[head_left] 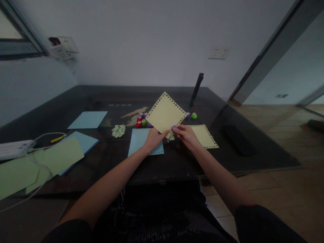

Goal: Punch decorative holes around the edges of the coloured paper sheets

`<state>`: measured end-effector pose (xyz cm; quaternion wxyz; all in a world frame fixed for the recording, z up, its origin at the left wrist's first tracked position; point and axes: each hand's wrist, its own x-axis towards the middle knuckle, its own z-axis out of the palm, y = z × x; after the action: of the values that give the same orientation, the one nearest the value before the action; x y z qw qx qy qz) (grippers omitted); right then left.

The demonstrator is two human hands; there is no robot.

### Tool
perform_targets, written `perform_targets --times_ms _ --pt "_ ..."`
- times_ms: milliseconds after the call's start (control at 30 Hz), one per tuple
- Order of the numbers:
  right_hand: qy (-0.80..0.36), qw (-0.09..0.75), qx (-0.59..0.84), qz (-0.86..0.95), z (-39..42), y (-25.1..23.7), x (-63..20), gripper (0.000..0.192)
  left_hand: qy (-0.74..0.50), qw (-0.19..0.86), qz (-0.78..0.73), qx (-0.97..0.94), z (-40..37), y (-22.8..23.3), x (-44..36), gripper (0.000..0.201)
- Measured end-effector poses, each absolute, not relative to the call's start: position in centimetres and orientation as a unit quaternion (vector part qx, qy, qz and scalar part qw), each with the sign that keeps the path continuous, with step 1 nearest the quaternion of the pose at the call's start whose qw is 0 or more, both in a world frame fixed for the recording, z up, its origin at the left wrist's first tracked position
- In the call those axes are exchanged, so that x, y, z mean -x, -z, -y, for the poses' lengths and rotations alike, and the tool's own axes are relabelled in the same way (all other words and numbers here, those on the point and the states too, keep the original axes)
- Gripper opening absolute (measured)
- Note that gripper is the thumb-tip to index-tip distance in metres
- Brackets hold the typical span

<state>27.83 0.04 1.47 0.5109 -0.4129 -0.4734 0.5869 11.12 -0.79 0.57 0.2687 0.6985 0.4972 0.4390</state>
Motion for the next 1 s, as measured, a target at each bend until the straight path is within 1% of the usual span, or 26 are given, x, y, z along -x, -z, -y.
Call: perform_targets --times_ms 167,333,600,867,1000 --pt "-0.588 0.518 0.407 0.469 -0.1 -1.4 -27.9 0.03 -0.434 0.293 -0.501 -0.689 0.9 -0.4 -11.5 0.017" --pt "-0.591 0.514 0.401 0.475 -0.4 -1.0 -28.0 0.029 -0.452 0.282 -0.472 -0.703 0.7 0.1 -11.5 0.019" --pt "-0.577 0.514 0.408 0.485 -0.5 -0.9 -28.0 0.032 -0.468 0.292 -0.459 -0.696 0.4 0.7 -11.5 0.023" --pt "-0.615 0.499 0.395 0.466 -0.2 -1.6 -28.2 0.03 -0.471 0.315 -0.47 -0.677 0.4 0.5 -11.5 0.023" --pt "-0.626 0.486 0.396 0.464 -0.1 -1.7 -28.2 0.033 -0.473 0.33 -0.471 -0.667 0.6 0.0 -11.5 0.019"
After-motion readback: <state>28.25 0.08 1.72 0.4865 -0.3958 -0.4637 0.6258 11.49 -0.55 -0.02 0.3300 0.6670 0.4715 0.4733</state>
